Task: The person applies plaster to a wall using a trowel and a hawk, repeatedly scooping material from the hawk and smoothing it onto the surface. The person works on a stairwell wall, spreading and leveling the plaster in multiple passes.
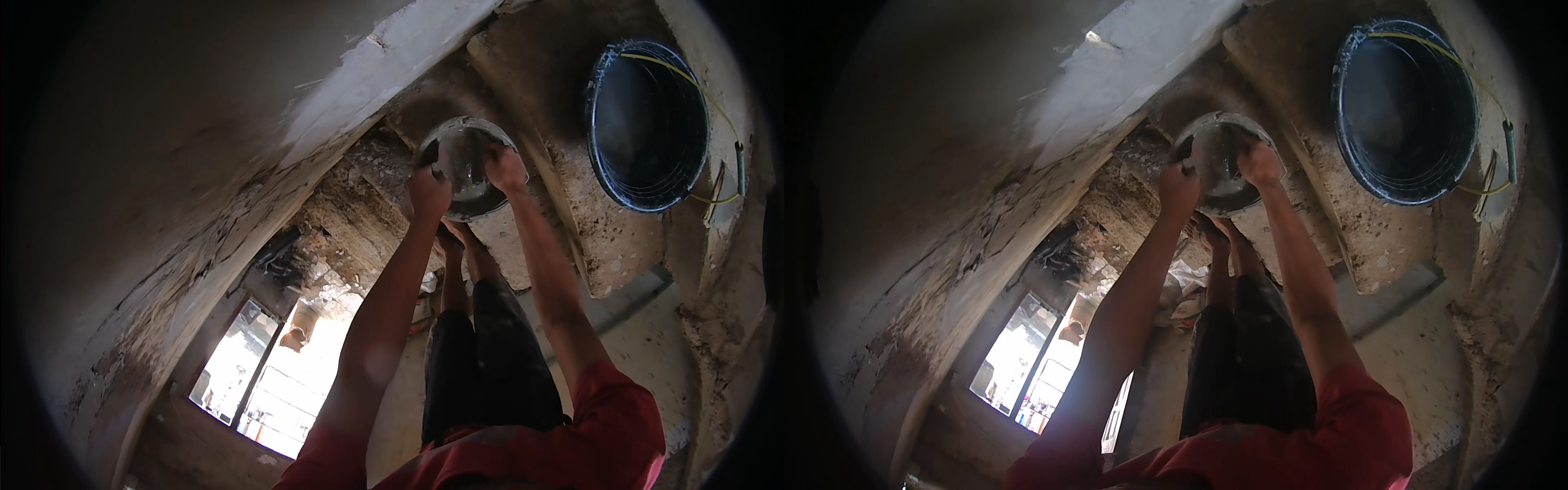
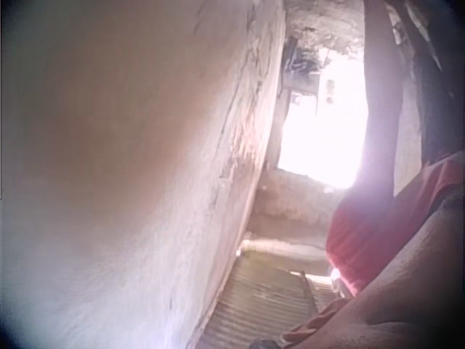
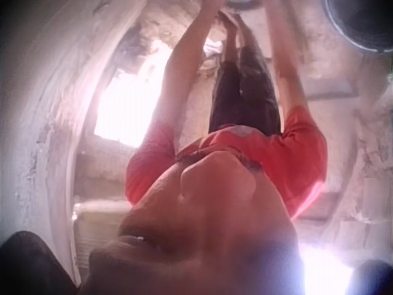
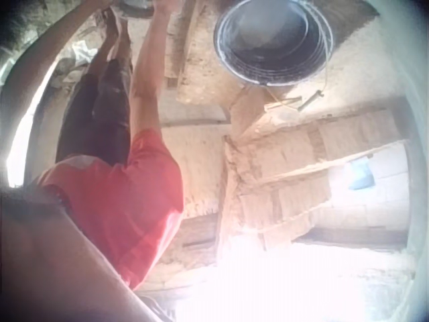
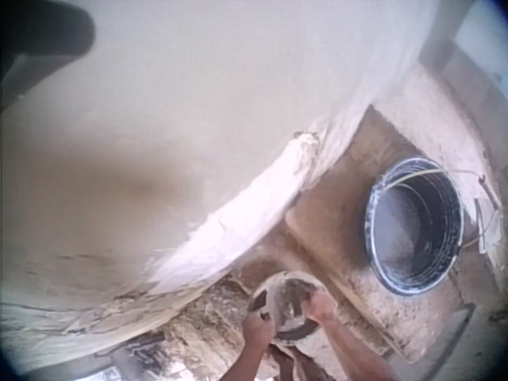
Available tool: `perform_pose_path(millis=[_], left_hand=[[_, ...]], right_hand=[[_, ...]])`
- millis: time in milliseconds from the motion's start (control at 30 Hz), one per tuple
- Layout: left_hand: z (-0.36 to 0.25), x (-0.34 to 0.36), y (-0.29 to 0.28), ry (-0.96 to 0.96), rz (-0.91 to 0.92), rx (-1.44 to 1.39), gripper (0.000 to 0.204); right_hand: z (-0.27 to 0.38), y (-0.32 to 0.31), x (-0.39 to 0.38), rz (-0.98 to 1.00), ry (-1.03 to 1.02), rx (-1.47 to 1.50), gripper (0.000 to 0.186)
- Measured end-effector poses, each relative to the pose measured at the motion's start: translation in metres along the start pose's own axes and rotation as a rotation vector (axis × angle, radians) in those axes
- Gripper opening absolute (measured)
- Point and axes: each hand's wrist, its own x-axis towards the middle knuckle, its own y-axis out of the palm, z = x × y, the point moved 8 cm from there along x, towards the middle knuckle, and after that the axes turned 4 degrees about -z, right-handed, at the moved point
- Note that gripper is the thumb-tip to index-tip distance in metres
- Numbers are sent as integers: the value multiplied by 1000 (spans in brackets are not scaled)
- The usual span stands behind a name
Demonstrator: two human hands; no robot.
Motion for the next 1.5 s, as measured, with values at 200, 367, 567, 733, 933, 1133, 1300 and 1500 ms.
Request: perform_pose_path(millis=[200, 367, 567, 733, 933, 1133, 1300, 1500], left_hand=[[17, 29, 46, -84, -10, 42, 26], [58, 41, 72, -143, 70, -200, 31], [49, 7, 47, -223, 182, -699, 25], [16, -31, 26, -262, 312, -933, 23], [-5, -69, 4, -273, 332, -1088, 20], [-36, -95, -17, -197, 352, -1199, 20], [-57, -113, -41, -158, 410, -1282, 27], [-76, -137, -69, -148, 380, -1335, 24]], right_hand=[[6, -11, 5, 16, -122, 43, 49], [24, -19, -8, 44, -153, -44, 38], [70, -43, -106, -187, -438, -302, 28], [107, -82, -195, -565, -685, -228, 36], [113, -124, -243, -693, -716, -216, 37], [135, -161, -262, -629, -751, -243, 39], [147, -195, -296, -677, -815, -232, 35], [156, -240, -340, -829, -995, -107, 29]])
